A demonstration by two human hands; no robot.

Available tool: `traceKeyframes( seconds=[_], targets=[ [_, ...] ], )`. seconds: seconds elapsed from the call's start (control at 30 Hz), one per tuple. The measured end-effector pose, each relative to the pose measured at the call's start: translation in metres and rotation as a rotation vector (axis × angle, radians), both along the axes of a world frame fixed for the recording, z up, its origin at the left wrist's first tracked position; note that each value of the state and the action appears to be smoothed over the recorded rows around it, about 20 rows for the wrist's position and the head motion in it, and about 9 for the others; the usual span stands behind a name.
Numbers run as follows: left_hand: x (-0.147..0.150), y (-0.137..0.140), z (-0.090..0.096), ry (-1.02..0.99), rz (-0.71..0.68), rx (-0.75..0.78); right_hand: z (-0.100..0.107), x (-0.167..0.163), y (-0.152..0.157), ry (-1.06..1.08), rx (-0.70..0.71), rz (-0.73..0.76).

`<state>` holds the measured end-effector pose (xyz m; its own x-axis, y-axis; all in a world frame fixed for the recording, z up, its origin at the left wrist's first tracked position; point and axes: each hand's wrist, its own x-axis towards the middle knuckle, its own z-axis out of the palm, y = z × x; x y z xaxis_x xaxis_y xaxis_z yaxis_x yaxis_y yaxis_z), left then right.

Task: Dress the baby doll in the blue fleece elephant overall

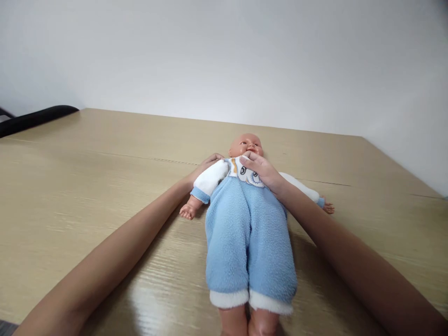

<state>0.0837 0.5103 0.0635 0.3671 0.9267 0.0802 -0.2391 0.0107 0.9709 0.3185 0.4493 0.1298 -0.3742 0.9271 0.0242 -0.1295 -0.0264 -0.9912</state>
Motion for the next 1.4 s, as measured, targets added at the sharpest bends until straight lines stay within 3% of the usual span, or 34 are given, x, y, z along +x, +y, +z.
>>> traceKeyframes(
  seconds=[0.23,0.4,0.57,0.7,0.83,0.93,1.03,1.13,1.23,1.33,1.4],
  targets=[
    [0.005,0.013,0.013,0.065,-0.088,0.128,0.0,-0.002,-0.001,0.012,0.007,-0.061],
    [0.016,0.016,0.025,0.096,-0.153,0.132,0.0,0.0,0.0,0.019,0.008,-0.072],
    [0.003,0.012,0.026,0.156,-0.189,0.094,-0.001,-0.002,0.0,0.0,0.036,-0.096],
    [-0.011,0.009,0.041,0.371,-0.142,0.115,-0.001,-0.006,-0.006,-0.114,0.204,-0.245],
    [-0.022,-0.001,0.061,0.533,-0.125,0.18,0.011,0.0,-0.012,-0.504,0.409,-0.353],
    [-0.026,-0.008,0.062,0.59,-0.129,0.222,0.026,0.021,-0.015,-0.837,0.47,-0.313],
    [-0.027,-0.009,0.056,0.559,-0.142,0.238,0.027,0.059,-0.024,-1.026,0.421,-0.208],
    [-0.028,-0.004,0.054,0.555,-0.154,0.296,0.008,0.103,-0.044,-1.149,0.414,-0.298],
    [-0.026,-0.005,0.061,0.679,-0.145,0.384,-0.019,0.144,-0.072,-1.186,0.691,-0.386],
    [-0.009,-0.02,0.074,0.751,0.038,0.561,-0.039,0.173,-0.099,-1.198,0.783,-0.464],
    [0.012,-0.037,0.085,0.732,0.19,0.717,-0.048,0.187,-0.114,-1.136,0.682,-0.487]
  ],
)
